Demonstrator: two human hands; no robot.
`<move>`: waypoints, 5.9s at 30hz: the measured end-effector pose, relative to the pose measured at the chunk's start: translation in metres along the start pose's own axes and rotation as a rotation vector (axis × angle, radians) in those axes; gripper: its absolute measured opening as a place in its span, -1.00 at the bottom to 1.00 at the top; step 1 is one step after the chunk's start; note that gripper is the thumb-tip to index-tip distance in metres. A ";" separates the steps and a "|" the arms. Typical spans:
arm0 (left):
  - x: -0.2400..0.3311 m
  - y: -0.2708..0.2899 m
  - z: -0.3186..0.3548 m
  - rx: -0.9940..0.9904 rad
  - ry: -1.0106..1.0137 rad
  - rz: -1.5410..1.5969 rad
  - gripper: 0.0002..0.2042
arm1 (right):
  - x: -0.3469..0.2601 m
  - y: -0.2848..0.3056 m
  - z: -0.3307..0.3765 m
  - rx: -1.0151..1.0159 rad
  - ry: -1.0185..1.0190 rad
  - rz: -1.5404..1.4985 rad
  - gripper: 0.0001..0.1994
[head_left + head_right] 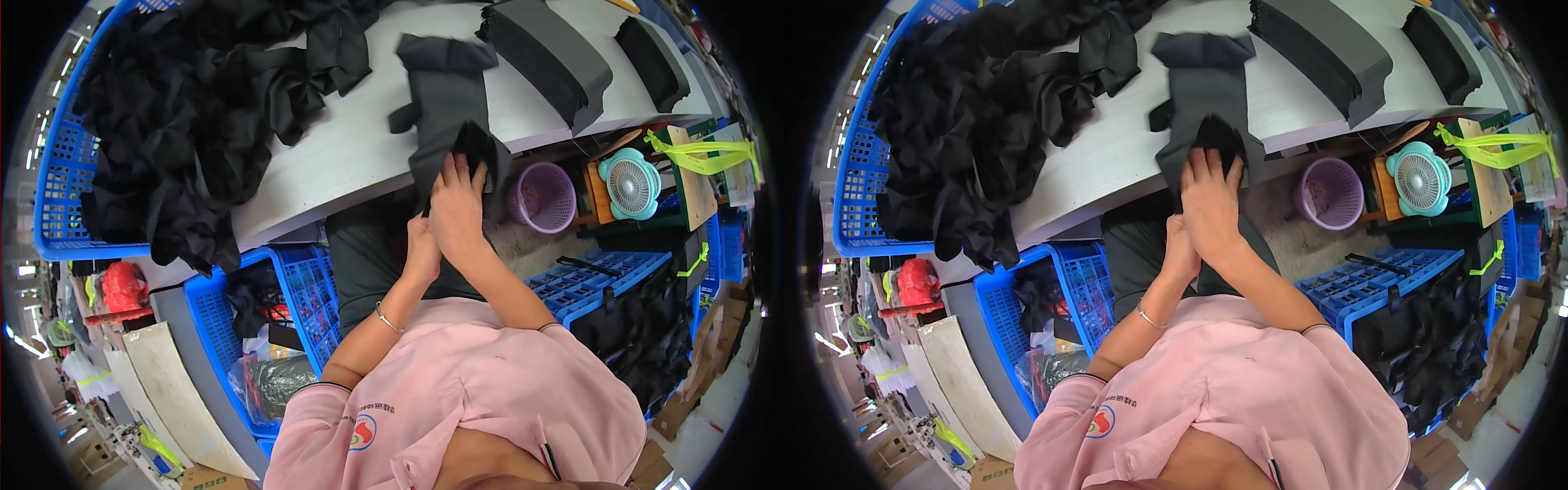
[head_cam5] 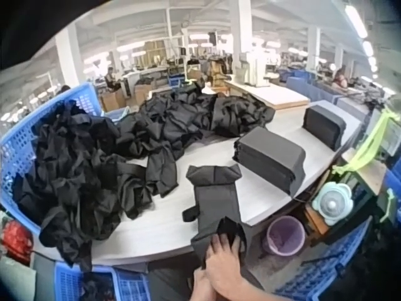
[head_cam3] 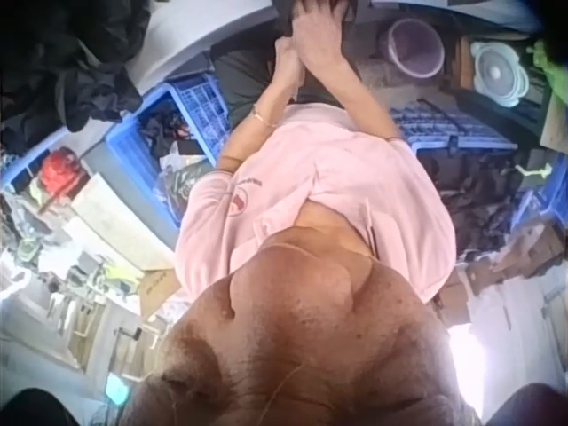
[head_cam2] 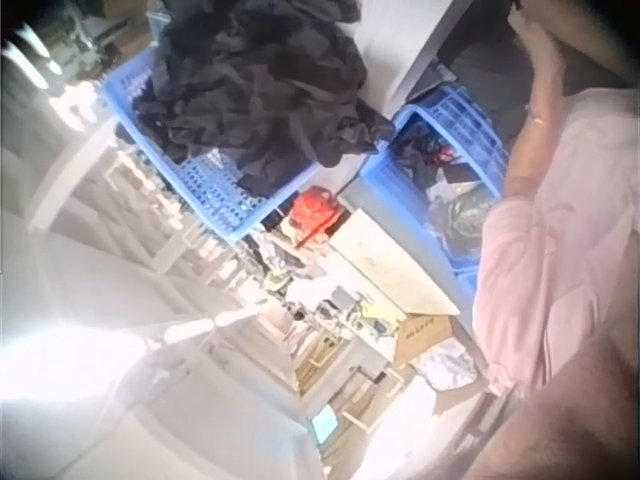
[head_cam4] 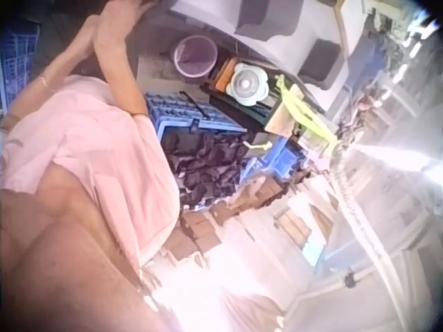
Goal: Inserting foam stiffeners into black fabric pouches and folding them at a factory workstation.
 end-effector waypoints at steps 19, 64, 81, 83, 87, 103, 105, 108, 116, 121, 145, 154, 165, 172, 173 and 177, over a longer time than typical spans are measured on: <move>0.060 0.045 0.022 0.301 -0.547 -0.435 -0.59 | 0.011 -0.082 0.044 -0.451 -0.046 -0.119 -0.73; -0.093 0.003 0.031 -0.450 0.439 -0.274 -0.55 | 0.333 0.106 0.399 0.603 -1.507 -1.234 -0.72; -0.181 0.139 -0.042 -0.274 0.528 -0.428 -0.71 | 0.367 0.534 0.794 0.580 -1.715 0.124 -0.41; -0.173 0.142 -0.040 -0.250 0.512 -0.442 -0.71 | 0.353 0.544 0.822 -0.019 -2.029 1.142 -0.21; -0.150 0.147 -0.033 -0.215 0.439 -0.529 -0.73 | 0.361 0.387 0.900 -0.081 -2.304 0.605 -0.10; -0.173 0.131 -0.031 -0.308 0.427 -0.649 -0.70 | 0.184 0.305 0.840 0.856 -2.364 0.871 -0.07; -0.179 0.122 -0.028 -0.332 0.448 -0.682 -0.71 | 0.169 0.276 0.864 1.038 -2.480 0.715 0.02; -0.180 0.111 -0.019 -0.382 0.460 -0.723 -0.72 | 0.179 0.232 0.885 1.160 -2.556 0.491 0.11; -0.208 0.031 0.005 -0.571 0.482 -0.698 -0.80 | 0.267 0.208 0.910 1.091 -2.667 0.291 0.02; -0.226 0.002 0.004 -0.559 0.494 -0.968 -0.74 | 0.313 0.211 0.913 1.105 -2.596 0.205 -0.02; -0.425 -0.397 0.150 -1.273 -0.456 -1.255 -0.03 | 0.555 0.230 0.489 0.210 -1.241 0.617 -0.29; -0.424 -0.394 0.142 -1.234 -0.405 -1.309 -0.09 | 0.654 0.099 0.654 -0.287 -1.561 0.362 -0.12; -0.432 -0.403 0.154 -1.247 -0.456 -1.377 -0.11 | 0.674 0.042 0.719 -0.281 -1.674 0.045 -0.14; -0.434 -0.403 0.159 -1.269 -0.469 -1.360 -0.10 | 0.624 0.192 0.609 0.376 -1.320 0.511 -0.67; -0.431 -0.403 0.155 -1.254 -0.471 -1.370 -0.10 | 0.607 0.227 0.589 0.307 -1.263 0.802 -0.70; -0.433 -0.402 0.159 -1.264 -0.458 -1.379 -0.09 | 0.597 0.286 0.683 0.048 -1.634 1.097 -0.41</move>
Point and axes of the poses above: each hand's wrist, its own z-axis away from the middle knuckle, its own y-axis out of the back of the hand, x = y × z, the point moved 10 cm from there along -z, towards the middle knuckle
